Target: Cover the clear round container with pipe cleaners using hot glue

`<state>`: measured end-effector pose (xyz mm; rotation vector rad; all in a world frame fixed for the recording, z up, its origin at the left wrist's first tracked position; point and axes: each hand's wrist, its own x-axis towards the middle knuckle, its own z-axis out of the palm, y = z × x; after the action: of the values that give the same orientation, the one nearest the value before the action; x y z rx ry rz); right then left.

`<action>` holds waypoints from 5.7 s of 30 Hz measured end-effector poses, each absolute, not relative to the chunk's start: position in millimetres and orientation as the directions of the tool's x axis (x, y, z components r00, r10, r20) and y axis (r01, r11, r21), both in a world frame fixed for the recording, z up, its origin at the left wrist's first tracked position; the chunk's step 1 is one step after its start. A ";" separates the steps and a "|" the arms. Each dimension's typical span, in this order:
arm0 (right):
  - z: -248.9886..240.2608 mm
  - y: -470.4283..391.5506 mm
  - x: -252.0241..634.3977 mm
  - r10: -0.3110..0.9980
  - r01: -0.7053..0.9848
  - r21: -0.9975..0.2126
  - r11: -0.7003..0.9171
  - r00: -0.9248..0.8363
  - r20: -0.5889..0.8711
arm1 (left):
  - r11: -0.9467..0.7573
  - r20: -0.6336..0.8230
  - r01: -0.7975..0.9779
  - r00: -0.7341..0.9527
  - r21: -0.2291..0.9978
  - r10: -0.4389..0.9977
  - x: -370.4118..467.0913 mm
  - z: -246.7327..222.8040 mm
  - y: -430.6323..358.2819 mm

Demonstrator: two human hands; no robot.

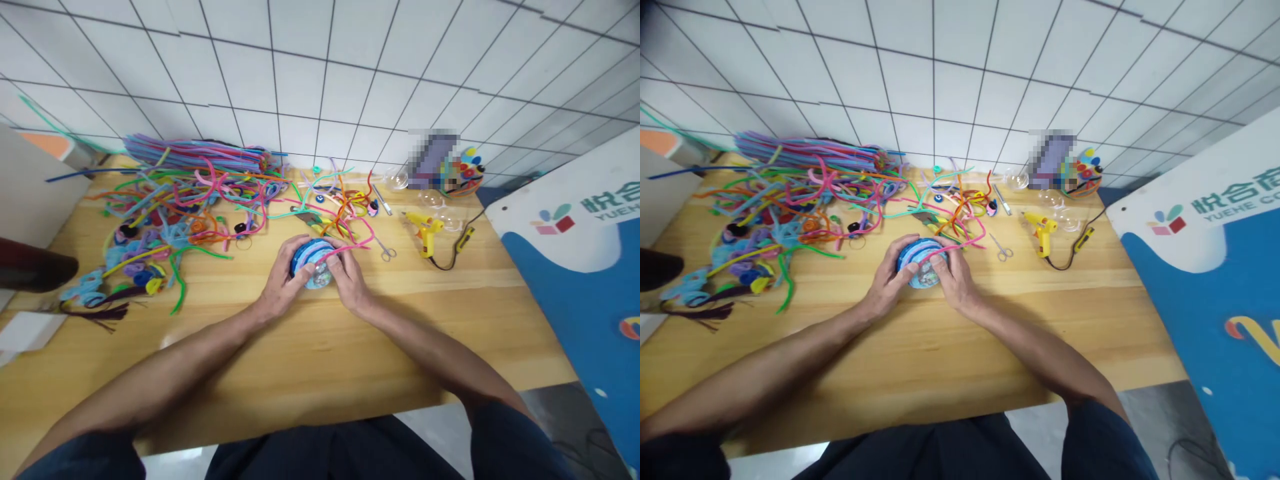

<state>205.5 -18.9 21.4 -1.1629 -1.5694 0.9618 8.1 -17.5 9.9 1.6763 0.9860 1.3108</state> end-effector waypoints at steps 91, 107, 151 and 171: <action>13.2 -24.7 209.2 0.826 0.388 -0.733 0.559 -0.335 0.452 | -0.529 0.538 0.110 -0.087 0.842 0.839 3.6 25.2 -10.5; 12.7 -22.7 209.2 0.855 0.412 -0.755 0.510 -0.338 0.393 | -0.447 0.455 0.100 -0.083 0.889 0.887 4.7 25.2 -10.5; 15.4 -22.6 209.7 0.857 0.418 -0.756 0.504 -0.350 0.378 | -0.492 0.468 0.140 0.170 0.859 0.867 0.2 11.7 -10.2; 13.9 -22.0 209.8 0.853 0.426 -0.746 0.512 -0.353 0.384 | -0.452 0.426 0.122 0.188 0.884 0.885 -1.1 12.3 -12.7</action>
<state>209.8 -22.0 13.9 -1.0470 -1.9708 0.6918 -1.1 -12.7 12.3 1.7378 0.9553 1.3283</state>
